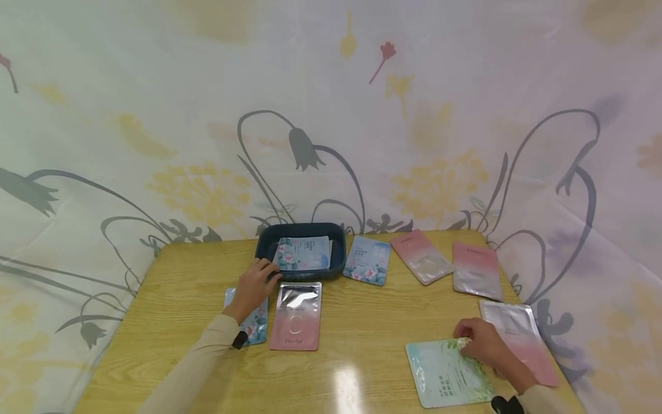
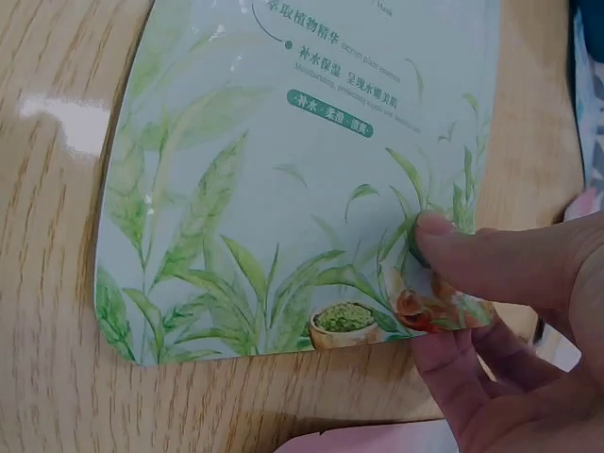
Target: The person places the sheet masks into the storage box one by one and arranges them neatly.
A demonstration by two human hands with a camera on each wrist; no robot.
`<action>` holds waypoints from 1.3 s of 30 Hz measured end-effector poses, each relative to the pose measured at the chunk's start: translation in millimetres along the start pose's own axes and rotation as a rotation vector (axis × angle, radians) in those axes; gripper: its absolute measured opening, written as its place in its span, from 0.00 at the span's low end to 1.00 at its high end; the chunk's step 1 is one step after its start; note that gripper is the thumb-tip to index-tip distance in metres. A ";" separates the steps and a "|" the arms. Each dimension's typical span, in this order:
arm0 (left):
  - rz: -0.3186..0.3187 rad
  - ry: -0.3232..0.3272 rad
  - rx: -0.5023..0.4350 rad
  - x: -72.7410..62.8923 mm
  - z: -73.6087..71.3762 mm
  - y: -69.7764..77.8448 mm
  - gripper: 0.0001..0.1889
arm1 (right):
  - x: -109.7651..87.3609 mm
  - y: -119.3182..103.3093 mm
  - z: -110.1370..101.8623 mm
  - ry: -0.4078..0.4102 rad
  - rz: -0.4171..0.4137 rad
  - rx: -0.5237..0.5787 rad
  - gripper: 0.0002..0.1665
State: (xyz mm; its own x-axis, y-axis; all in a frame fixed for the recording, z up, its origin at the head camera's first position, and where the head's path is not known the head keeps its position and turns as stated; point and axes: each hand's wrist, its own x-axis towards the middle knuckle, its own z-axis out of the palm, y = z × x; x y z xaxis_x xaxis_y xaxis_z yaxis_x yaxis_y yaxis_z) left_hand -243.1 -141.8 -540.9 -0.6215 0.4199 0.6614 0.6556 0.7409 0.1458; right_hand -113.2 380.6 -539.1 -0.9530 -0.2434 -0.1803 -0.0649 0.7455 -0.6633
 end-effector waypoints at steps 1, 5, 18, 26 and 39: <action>0.000 0.003 -0.001 0.1 -0.2 -0.1 0.08 | 0.3 -0.5 0.4 -0.002 0.002 -0.002 0.17; 0.003 0.014 -0.006 0.2 -0.6 0.1 0.09 | 2.1 -0.6 -0.4 -0.024 -0.020 0.007 0.18; 0.007 0.016 -0.001 0.9 0.5 -0.4 0.08 | 2.4 -6.0 -18.6 -0.309 -0.014 0.391 0.10; -0.004 -0.009 -0.013 0.1 -0.8 -0.3 0.07 | 5.1 -22.7 -29.5 -0.321 -0.038 0.517 0.16; 0.000 -0.007 -0.013 0.4 1.6 -2.1 0.07 | 19.0 -41.3 -36.2 -0.274 -0.093 0.567 0.19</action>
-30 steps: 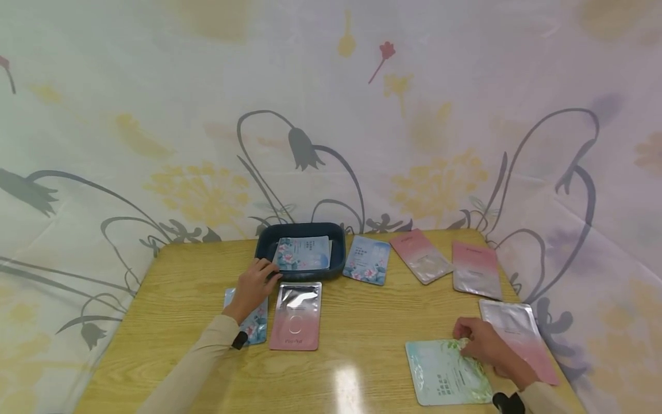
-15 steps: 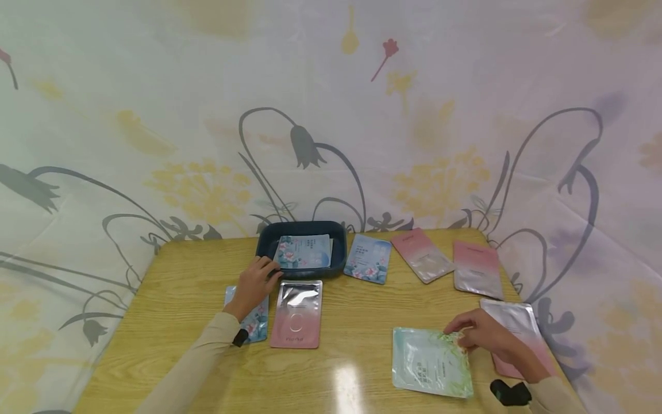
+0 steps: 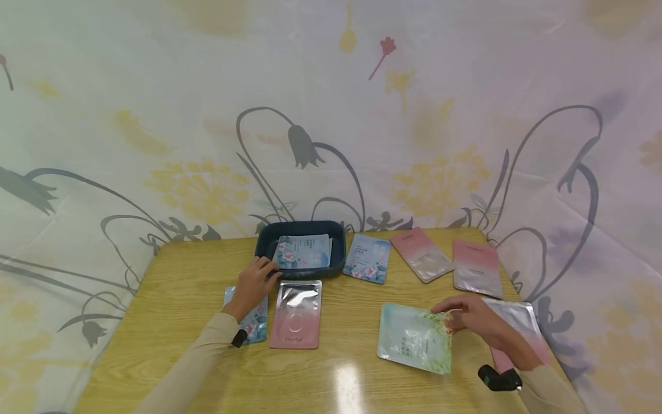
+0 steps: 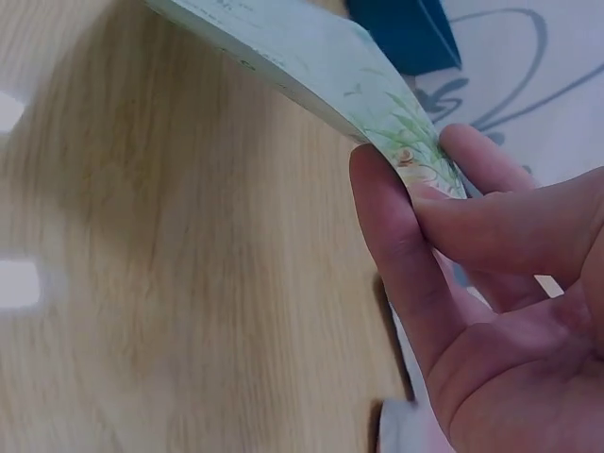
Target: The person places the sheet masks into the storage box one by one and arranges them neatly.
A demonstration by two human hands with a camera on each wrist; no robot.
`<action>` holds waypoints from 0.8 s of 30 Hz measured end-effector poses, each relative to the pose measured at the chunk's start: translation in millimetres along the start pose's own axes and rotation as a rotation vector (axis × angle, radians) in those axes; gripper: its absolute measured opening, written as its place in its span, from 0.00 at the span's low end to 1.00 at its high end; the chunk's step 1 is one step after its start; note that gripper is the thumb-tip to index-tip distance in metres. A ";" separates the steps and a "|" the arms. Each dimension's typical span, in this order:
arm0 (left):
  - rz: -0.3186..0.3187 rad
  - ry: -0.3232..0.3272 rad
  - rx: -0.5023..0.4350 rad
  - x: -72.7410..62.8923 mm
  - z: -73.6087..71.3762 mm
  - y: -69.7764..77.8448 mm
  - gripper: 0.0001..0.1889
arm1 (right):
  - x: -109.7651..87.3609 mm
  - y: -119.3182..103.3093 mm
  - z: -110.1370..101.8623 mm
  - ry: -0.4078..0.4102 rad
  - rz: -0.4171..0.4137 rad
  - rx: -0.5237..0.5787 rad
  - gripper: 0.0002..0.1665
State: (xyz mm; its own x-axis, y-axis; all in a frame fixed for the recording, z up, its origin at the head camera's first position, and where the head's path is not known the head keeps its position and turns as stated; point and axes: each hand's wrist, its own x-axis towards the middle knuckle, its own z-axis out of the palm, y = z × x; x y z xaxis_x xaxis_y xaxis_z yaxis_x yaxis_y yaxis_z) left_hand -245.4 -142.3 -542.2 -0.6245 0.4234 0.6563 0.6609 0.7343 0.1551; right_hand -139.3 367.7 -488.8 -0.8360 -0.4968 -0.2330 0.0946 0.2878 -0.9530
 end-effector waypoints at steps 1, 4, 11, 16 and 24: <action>-0.002 -0.001 0.002 -0.2 -0.1 -0.2 0.07 | 2.0 -0.7 0.6 0.000 -0.016 -0.003 0.18; -0.003 -0.006 0.008 -0.1 -0.8 -0.2 0.07 | 8.5 -1.4 3.4 0.001 -0.052 -0.009 0.18; -0.001 -0.008 0.020 1.1 -3.3 1.6 0.07 | 26.2 -3.1 11.5 0.026 -0.062 -0.005 0.17; 0.006 0.006 0.022 0.7 -4.5 1.0 0.07 | 42.3 -5.4 18.8 0.074 -0.037 0.055 0.17; 0.000 0.001 0.041 0.3 -3.4 2.5 0.07 | 67.0 -11.1 33.4 0.147 -0.002 0.108 0.19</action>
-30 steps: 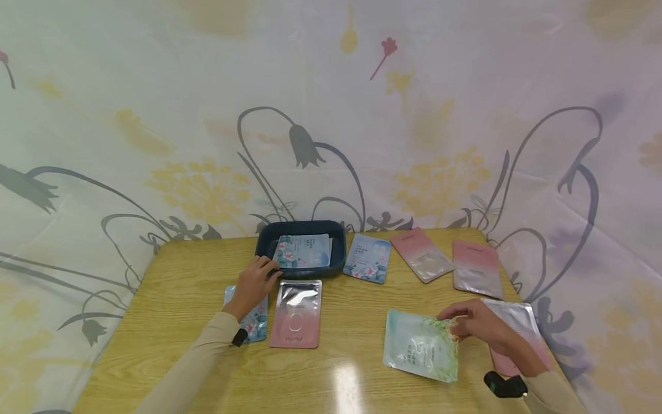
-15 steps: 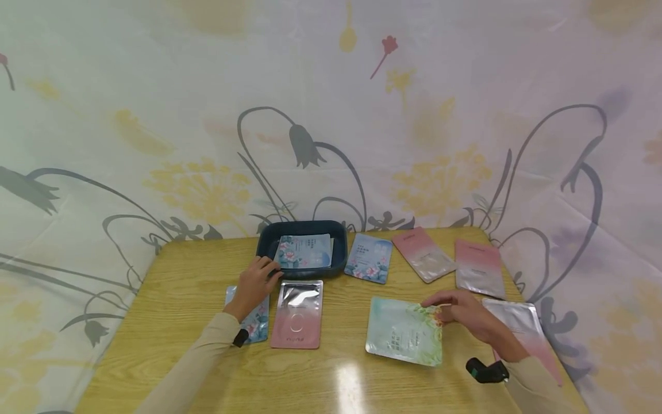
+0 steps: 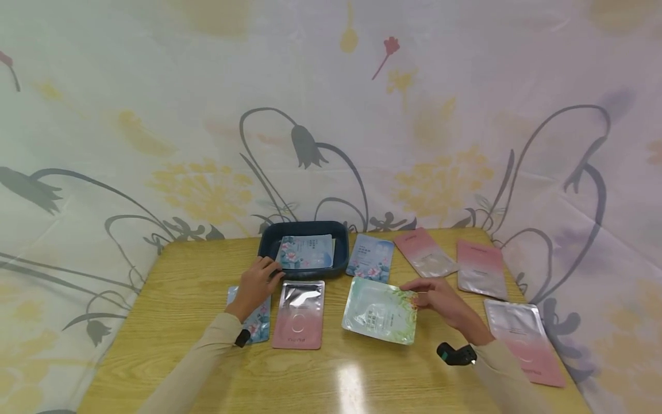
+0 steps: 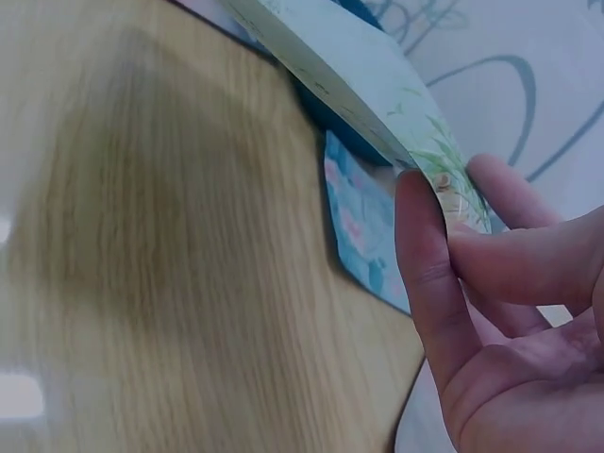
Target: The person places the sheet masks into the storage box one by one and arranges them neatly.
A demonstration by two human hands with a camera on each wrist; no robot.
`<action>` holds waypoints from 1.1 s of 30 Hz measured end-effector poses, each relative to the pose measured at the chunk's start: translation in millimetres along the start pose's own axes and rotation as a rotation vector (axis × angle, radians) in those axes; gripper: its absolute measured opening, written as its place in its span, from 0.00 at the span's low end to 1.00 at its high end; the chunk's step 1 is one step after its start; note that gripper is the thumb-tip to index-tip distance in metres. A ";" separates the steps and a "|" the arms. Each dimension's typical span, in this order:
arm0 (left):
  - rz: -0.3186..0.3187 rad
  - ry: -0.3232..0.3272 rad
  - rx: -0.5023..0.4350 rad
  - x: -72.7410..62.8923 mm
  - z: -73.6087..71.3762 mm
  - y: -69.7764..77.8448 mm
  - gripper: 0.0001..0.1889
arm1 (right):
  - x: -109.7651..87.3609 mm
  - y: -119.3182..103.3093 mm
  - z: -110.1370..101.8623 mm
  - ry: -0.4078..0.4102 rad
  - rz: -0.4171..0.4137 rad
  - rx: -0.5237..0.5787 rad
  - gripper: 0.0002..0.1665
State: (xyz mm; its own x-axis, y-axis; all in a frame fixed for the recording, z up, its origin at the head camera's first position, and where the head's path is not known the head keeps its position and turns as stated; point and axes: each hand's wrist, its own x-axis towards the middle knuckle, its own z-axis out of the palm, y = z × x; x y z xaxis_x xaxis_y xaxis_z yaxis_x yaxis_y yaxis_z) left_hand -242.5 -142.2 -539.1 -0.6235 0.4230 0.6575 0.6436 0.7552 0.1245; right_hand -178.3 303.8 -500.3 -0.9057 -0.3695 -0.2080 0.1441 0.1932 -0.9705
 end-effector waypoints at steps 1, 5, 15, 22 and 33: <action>0.001 -0.002 0.004 0.3 0.3 -0.1 0.07 | 3.0 -0.7 1.6 0.006 0.003 0.004 0.18; 0.006 0.010 0.006 1.0 0.5 -0.1 0.07 | 15.3 -4.8 6.9 0.015 0.001 0.042 0.16; 0.012 0.024 -0.004 0.1 2.0 -1.5 0.08 | 49.6 -24.7 22.3 0.028 -0.027 0.075 0.19; 0.009 0.023 -0.017 -0.8 3.5 -2.1 0.08 | 78.9 -38.3 30.3 0.031 -0.033 0.117 0.19; 0.001 0.013 -0.024 -1.1 4.9 -4.8 0.08 | 119.7 -57.5 36.5 -0.008 0.004 0.055 0.23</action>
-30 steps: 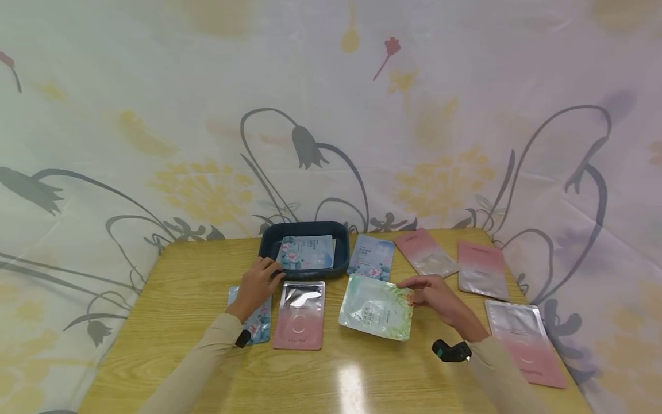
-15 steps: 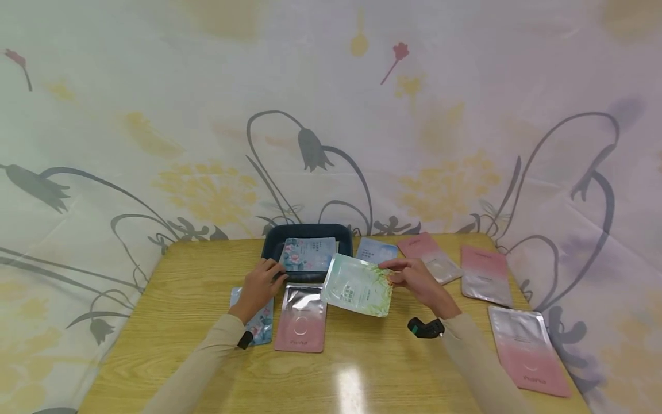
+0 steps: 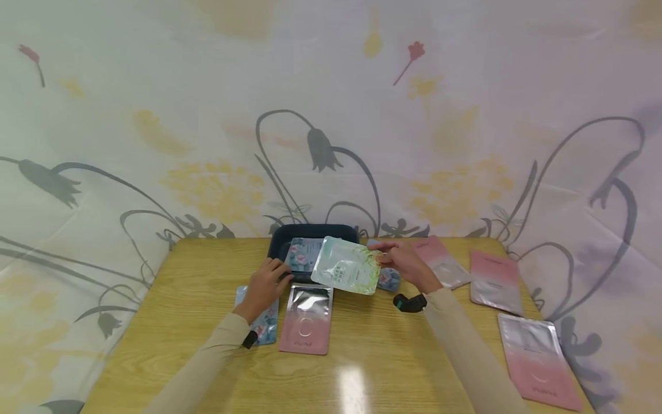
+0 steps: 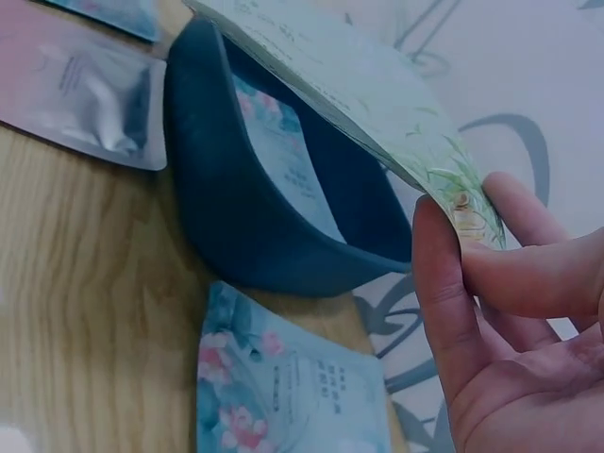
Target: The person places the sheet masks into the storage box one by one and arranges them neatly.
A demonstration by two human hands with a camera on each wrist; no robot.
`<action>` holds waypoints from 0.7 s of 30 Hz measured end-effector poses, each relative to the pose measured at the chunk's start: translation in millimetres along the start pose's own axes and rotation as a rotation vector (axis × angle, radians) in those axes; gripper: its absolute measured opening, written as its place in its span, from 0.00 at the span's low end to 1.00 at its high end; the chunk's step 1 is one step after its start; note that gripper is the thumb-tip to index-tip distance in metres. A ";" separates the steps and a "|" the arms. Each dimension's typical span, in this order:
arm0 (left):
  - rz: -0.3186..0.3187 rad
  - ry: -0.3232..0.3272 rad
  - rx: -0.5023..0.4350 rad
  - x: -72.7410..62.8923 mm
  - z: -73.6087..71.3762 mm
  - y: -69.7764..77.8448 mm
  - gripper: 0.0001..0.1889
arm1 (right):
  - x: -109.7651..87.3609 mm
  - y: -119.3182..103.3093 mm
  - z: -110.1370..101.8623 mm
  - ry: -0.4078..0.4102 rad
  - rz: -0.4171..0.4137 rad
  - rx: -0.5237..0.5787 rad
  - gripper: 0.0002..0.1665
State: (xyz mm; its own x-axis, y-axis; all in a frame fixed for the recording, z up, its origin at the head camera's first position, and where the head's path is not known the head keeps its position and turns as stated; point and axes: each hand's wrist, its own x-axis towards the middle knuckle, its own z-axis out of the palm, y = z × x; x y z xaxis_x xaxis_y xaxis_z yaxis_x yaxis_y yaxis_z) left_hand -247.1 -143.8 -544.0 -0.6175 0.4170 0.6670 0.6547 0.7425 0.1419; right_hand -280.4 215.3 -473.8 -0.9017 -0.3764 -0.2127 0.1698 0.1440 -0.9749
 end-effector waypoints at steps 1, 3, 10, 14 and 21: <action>0.002 -0.001 0.002 -0.1 -0.4 -0.4 0.08 | 3.9 -1.3 0.4 -0.003 0.003 0.000 0.23; -0.001 -0.004 -0.007 -0.2 -2.5 -1.2 0.07 | 11.9 -3.9 1.7 -0.011 0.005 -0.002 0.24; 0.008 -0.001 0.008 -2.6 -4.4 -4.6 0.07 | 42.1 -7.9 7.6 -0.034 0.009 0.005 0.24; 0.009 -0.008 0.000 -1.2 -4.6 -2.5 0.07 | 57.4 -6.4 11.5 -0.031 0.021 -0.001 0.24; 0.005 0.002 -0.007 1.7 -1.8 1.3 0.08 | 77.5 -9.4 18.9 -0.028 0.050 -0.049 0.24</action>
State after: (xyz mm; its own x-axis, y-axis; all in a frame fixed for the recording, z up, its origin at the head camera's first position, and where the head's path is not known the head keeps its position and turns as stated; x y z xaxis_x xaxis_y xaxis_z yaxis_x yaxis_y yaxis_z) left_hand -246.5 -143.1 -541.4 -0.6134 0.4191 0.6694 0.6607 0.7366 0.1442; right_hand -344.4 167.5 -482.4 -0.8810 -0.3930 -0.2634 0.1939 0.2079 -0.9587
